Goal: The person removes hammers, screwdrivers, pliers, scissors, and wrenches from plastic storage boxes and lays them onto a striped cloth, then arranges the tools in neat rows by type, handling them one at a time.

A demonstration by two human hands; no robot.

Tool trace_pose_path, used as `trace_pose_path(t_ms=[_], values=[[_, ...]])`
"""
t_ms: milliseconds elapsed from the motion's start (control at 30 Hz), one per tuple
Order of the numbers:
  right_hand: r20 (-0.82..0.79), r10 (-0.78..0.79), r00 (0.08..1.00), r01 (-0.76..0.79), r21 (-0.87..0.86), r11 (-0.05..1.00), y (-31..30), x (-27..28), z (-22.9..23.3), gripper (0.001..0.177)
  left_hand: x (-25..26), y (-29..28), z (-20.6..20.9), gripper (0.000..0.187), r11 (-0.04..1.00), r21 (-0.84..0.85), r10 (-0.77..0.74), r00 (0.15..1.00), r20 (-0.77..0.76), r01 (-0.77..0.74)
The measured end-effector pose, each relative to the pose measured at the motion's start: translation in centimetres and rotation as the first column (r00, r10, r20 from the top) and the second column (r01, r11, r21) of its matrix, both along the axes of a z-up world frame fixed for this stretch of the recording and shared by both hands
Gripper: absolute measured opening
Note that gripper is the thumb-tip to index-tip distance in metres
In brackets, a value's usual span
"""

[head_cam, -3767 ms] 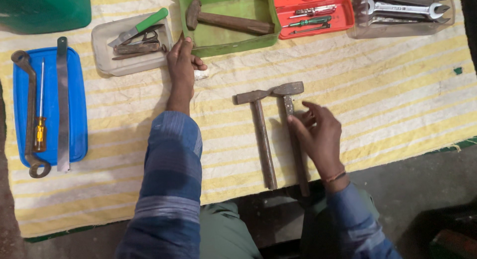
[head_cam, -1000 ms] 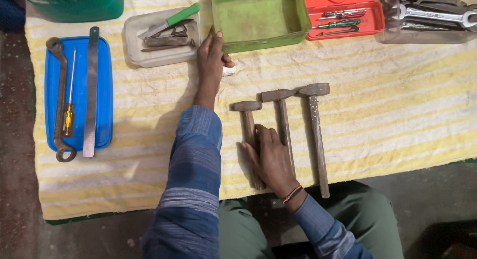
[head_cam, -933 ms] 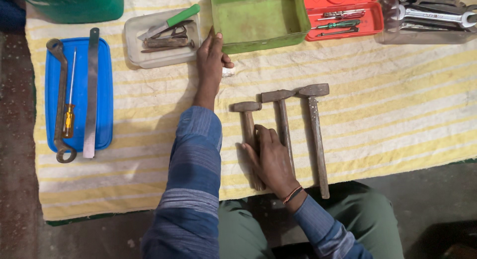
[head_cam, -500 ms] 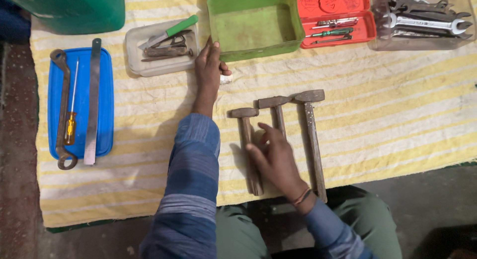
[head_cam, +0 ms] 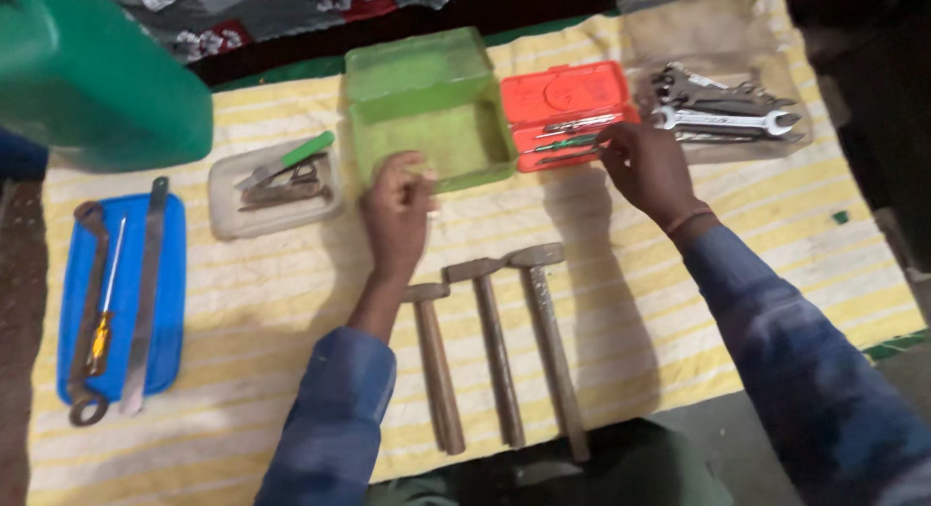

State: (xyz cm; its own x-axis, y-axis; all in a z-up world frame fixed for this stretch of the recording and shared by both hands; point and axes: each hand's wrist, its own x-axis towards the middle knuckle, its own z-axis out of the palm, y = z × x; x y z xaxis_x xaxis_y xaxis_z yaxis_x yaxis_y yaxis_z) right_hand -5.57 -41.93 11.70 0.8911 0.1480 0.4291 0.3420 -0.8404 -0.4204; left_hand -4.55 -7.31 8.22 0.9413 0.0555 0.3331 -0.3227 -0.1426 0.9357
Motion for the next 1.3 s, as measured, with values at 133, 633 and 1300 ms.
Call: trace_pose_path(t_ms=[133,633,1300], values=[[0.040,0.039,0.998,-0.029,-0.222,0.975,-1.4,3.5,-1.6,0.010,1.1,-7.8,0.7,0.027,0.866,0.441,-0.248,0.968,-0.034,0.237],[-0.070,-0.033,0.997,-0.001,-0.444,0.896,-0.2,8.9,-5.1,0.019,3.6,-12.4,-6.0,0.037,0.943,0.063,-0.262,0.846,-0.465,0.327],[-0.496,0.164,0.853,0.303,0.725,0.619,1.3,-12.7,-2.2,0.012,5.2,-12.5,-9.9,0.030,0.945,-0.082,-0.321,0.847,-0.424,0.318]])
